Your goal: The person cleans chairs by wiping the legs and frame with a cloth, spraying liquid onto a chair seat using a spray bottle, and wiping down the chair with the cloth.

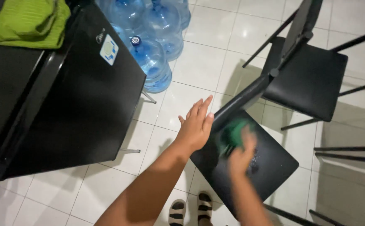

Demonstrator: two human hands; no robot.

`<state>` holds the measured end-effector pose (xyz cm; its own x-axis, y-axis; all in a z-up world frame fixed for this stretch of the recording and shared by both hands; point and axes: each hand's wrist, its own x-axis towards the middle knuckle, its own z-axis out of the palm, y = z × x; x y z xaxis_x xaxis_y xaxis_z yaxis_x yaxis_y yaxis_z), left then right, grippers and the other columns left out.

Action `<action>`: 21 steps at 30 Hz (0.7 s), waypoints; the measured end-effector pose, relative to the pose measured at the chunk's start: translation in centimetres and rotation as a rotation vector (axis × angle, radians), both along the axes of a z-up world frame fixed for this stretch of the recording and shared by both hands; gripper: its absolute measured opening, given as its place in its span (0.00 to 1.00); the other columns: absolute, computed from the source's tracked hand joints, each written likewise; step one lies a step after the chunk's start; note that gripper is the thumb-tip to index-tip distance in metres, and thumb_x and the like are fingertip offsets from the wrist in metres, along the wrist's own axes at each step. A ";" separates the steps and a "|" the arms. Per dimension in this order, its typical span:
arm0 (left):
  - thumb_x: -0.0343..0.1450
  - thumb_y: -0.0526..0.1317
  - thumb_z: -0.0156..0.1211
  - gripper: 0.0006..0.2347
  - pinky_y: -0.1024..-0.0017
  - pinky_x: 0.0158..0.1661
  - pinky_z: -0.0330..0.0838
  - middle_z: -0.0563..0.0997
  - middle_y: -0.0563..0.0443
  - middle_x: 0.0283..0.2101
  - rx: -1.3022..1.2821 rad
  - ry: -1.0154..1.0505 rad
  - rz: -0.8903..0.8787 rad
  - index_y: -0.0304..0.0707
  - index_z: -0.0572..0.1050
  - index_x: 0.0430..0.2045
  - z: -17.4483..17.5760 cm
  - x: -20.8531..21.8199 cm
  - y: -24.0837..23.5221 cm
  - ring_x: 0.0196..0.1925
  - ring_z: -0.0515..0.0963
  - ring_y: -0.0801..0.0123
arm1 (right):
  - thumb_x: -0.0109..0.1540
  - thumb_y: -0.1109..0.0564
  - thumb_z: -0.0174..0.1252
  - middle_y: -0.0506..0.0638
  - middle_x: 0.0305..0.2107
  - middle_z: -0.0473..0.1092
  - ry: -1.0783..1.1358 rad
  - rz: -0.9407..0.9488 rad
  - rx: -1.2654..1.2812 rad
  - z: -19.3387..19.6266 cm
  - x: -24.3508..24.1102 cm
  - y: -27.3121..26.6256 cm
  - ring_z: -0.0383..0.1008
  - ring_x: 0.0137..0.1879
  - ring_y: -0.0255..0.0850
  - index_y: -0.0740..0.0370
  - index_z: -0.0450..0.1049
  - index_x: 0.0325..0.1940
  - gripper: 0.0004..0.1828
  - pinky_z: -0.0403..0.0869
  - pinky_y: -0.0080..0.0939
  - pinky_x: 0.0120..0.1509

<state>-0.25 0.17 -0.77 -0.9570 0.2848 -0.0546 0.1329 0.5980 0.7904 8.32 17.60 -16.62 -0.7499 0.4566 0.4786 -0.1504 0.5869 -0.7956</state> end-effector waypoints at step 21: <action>0.80 0.52 0.32 0.23 0.47 0.73 0.50 0.60 0.40 0.73 0.473 0.047 0.232 0.46 0.62 0.69 -6.2 -1.8 -4.1 0.76 0.57 0.50 | 0.47 0.78 0.49 0.63 0.73 0.52 -0.142 0.158 0.095 0.0 6.4 -15.2 0.51 0.77 0.65 0.62 0.65 0.68 0.43 0.53 0.56 0.79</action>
<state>-2.03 -3.90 -6.94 -0.9962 0.0480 0.0733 0.0814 0.1956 0.9773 14.75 2.42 -16.60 -0.8714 0.2863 0.3985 -0.1368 0.6381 -0.7577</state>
